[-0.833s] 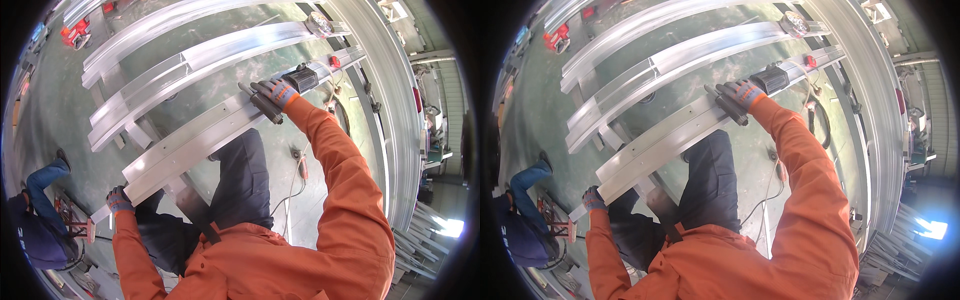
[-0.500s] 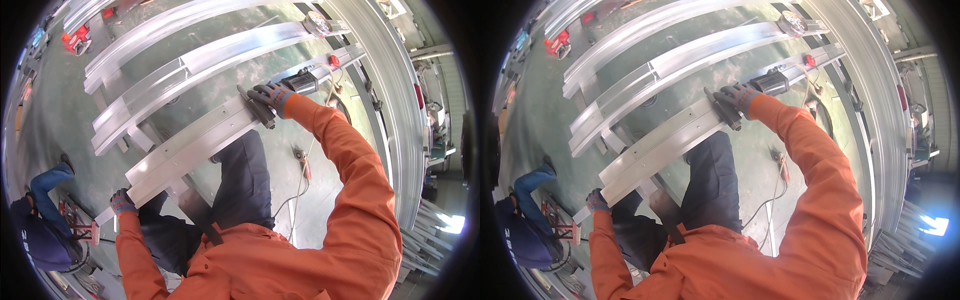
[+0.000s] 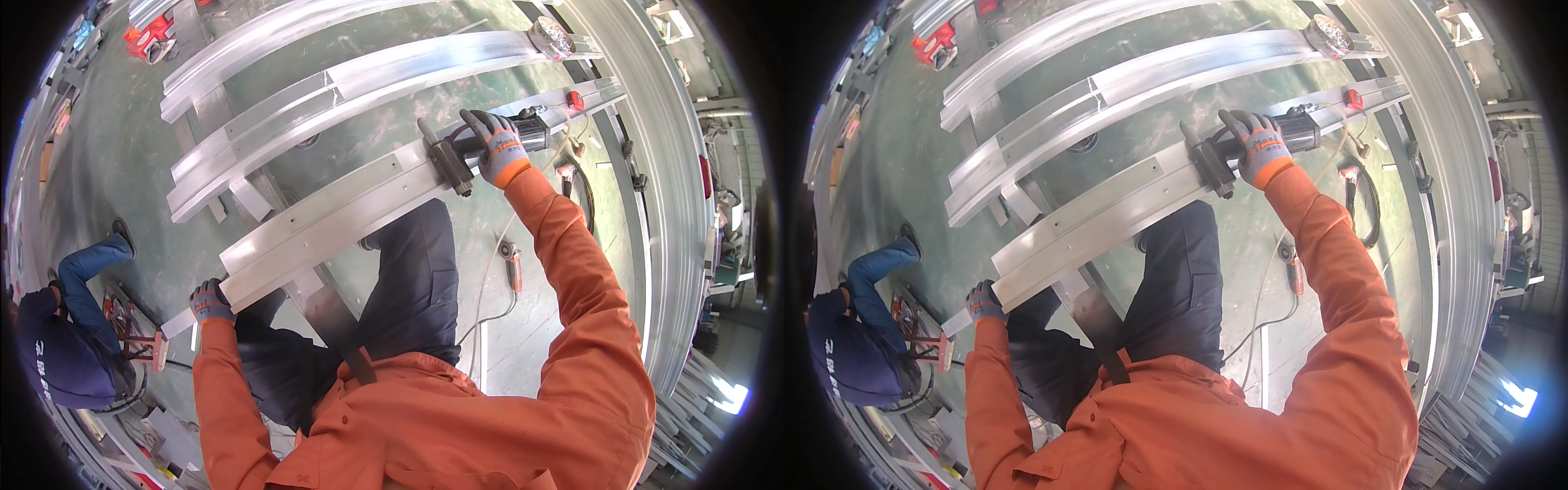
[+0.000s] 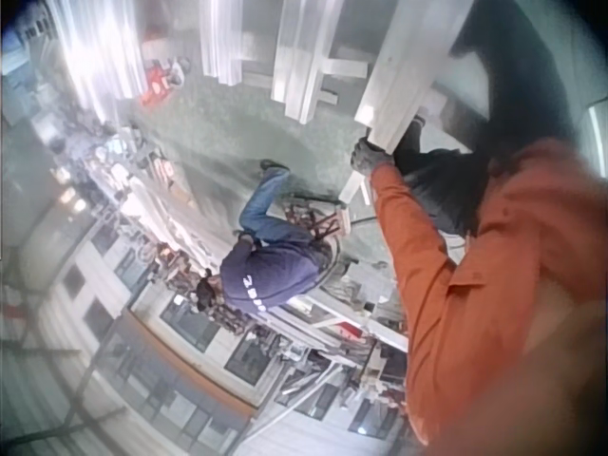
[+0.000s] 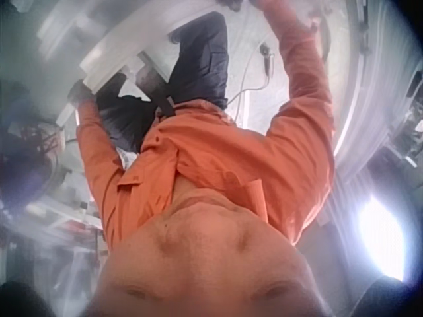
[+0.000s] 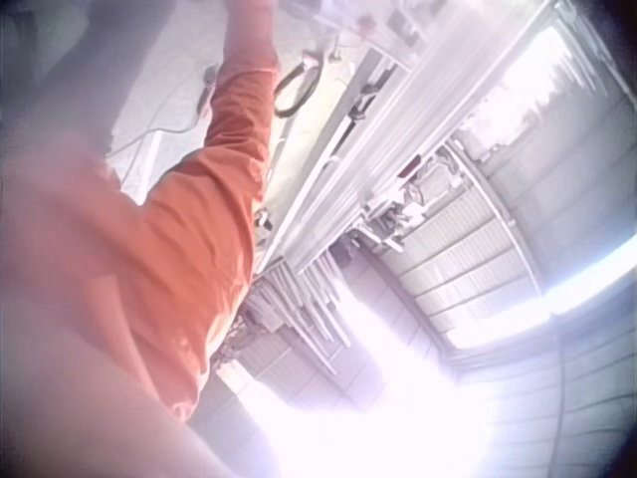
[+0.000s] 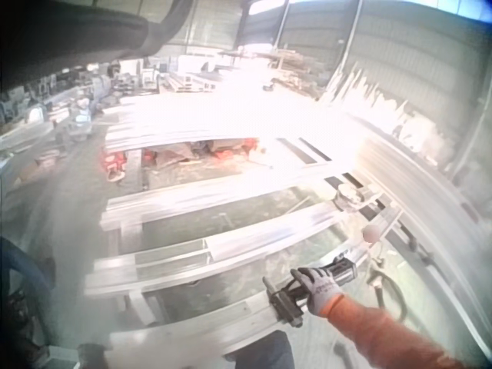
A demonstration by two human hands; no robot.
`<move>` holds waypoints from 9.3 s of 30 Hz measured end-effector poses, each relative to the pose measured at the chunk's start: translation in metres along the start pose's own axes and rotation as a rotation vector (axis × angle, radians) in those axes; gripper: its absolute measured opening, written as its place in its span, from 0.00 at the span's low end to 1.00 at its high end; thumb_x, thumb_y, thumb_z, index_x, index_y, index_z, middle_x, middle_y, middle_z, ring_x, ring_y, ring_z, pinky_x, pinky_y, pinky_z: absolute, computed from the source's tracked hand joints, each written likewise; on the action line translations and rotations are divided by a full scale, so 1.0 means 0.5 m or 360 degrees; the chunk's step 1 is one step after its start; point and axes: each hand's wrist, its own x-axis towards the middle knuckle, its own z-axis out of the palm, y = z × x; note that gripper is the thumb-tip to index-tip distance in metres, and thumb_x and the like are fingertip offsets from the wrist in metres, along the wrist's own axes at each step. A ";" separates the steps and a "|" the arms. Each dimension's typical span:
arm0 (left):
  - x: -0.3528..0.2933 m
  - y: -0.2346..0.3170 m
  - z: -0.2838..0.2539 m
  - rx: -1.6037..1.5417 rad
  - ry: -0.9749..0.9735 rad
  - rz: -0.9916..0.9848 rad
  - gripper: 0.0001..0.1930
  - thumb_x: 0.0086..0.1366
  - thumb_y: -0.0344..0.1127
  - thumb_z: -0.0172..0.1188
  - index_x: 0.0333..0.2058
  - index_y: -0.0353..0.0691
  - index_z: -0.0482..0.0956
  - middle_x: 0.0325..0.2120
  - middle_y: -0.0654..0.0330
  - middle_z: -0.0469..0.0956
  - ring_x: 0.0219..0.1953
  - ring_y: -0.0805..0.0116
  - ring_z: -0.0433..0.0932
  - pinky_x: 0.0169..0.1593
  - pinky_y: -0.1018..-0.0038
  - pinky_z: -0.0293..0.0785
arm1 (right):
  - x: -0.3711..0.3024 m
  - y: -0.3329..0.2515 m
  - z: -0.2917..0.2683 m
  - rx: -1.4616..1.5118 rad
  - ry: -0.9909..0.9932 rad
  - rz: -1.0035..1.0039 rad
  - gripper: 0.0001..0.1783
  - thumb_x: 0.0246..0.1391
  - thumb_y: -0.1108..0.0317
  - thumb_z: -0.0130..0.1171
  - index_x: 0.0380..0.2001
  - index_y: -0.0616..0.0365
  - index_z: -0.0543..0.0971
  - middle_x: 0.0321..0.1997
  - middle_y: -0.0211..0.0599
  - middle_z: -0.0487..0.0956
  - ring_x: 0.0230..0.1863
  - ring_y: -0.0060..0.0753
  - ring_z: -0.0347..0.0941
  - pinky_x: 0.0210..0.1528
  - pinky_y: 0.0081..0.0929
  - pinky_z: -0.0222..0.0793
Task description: The person aligns metal frame components on a workbench and uses a pneumatic rivet gun to fasten them together. They repeatedly position the pieces, insert fasteners, and operate the tool to secure the joints.
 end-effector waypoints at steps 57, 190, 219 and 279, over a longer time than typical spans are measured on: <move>-0.027 -0.047 -0.144 0.0117 -0.0071 -0.0185 0.21 0.53 0.39 0.67 0.47 0.47 0.77 0.49 0.56 0.78 0.57 0.52 0.74 0.60 0.59 0.70 | 0.137 -0.775 0.010 -0.0086 -0.0542 -0.1027 0.31 0.58 0.48 0.62 0.63 0.43 0.73 0.60 0.36 0.73 0.61 0.45 0.69 0.61 0.43 0.68; 0.090 0.090 -0.036 -0.1289 0.0233 -0.0009 0.21 0.65 0.41 0.61 0.52 0.34 0.73 0.39 0.55 0.78 0.42 0.64 0.76 0.51 0.67 0.71 | 0.309 0.558 -0.002 0.0319 0.0262 0.1506 0.53 0.49 0.39 0.67 0.73 0.48 0.59 0.62 0.55 0.76 0.64 0.58 0.71 0.65 0.39 0.68; 0.086 0.074 -0.011 -0.1448 0.0233 0.0162 0.29 0.57 0.27 0.52 0.61 0.35 0.70 0.45 0.52 0.77 0.47 0.62 0.77 0.55 0.67 0.71 | 0.349 0.541 0.071 0.1556 0.0431 0.0606 0.13 0.47 0.78 0.75 0.33 0.58 0.79 0.35 0.34 0.84 0.34 0.27 0.79 0.41 0.24 0.78; 0.082 0.131 -0.091 -0.1077 0.0173 -0.0090 0.30 0.62 0.54 0.65 0.61 0.53 0.73 0.44 0.51 0.83 0.47 0.50 0.81 0.54 0.59 0.75 | 0.056 -0.198 0.152 0.0322 -0.0712 -0.0189 0.13 0.55 0.72 0.60 0.45 0.58 0.81 0.37 0.43 0.83 0.34 0.37 0.79 0.41 0.32 0.76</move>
